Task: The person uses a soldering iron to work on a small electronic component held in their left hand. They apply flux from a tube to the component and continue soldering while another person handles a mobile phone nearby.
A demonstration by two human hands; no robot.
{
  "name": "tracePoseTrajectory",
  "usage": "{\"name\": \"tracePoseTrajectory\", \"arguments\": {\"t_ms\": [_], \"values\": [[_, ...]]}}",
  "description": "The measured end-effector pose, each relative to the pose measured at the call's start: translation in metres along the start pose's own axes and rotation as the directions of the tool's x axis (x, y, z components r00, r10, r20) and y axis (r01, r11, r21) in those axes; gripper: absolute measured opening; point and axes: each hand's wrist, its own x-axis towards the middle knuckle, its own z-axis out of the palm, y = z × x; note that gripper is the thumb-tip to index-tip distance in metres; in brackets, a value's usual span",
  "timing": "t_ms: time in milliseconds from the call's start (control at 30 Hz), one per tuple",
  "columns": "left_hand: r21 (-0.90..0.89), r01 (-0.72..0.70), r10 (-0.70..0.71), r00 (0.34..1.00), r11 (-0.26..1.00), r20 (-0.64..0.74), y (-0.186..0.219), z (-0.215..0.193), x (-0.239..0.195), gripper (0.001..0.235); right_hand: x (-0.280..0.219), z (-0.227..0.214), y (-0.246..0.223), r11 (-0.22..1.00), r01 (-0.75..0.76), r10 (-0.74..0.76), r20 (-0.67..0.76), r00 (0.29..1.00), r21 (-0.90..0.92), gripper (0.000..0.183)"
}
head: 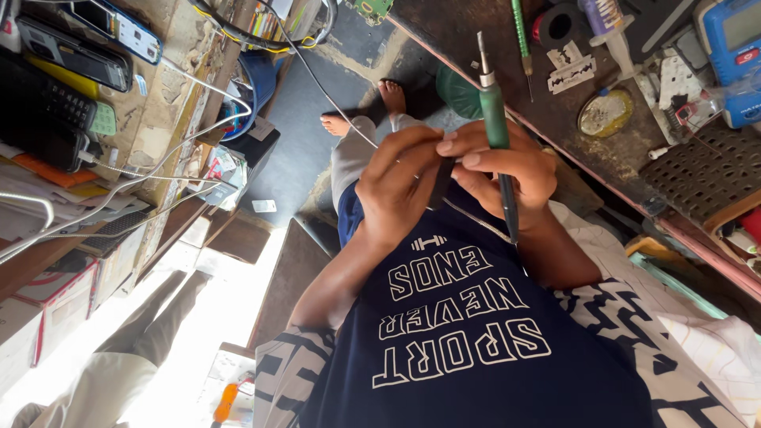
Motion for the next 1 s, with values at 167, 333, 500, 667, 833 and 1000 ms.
{"name": "tracePoseTrajectory", "arguments": {"t_ms": [167, 333, 500, 667, 833, 1000], "values": [[-0.304, -0.035, 0.009, 0.996, 0.952, -0.086, -0.012, 0.016, 0.0, 0.03, -0.001, 0.0, 0.022, 0.999, 0.044, -0.042, -0.066, 0.997, 0.03, 0.025], [-0.44, 0.101, -0.163, 0.981, 0.892, -0.104, -0.031, 0.032, 0.007, 0.035, -0.002, -0.017, 0.027, 0.889, -0.028, -0.037, -0.132, 0.991, -0.457, 0.026], [-0.593, 0.194, -0.289, 0.955, 0.781, -0.068, -0.041, 0.039, 0.017, 0.046, 0.008, -0.015, 0.02, 0.73, -0.086, 0.048, -0.076, 0.996, -0.678, 0.023], [-0.454, 0.122, -0.187, 0.977, 0.883, -0.1, -0.044, 0.034, 0.024, 0.026, 0.028, -0.013, 0.019, 0.7, -0.053, 0.068, -0.007, 0.998, -0.712, 0.025], [-0.471, 0.14, -0.215, 0.97, 0.871, -0.109, -0.044, 0.033, 0.03, 0.026, 0.038, -0.013, 0.018, 0.701, -0.045, 0.07, 0.007, 0.997, -0.712, 0.027], [-0.431, 0.095, -0.167, 0.977, 0.897, -0.13, -0.046, 0.036, 0.033, 0.027, 0.043, -0.011, 0.018, 0.719, -0.058, 0.061, -0.02, 0.998, -0.692, 0.024]]}}
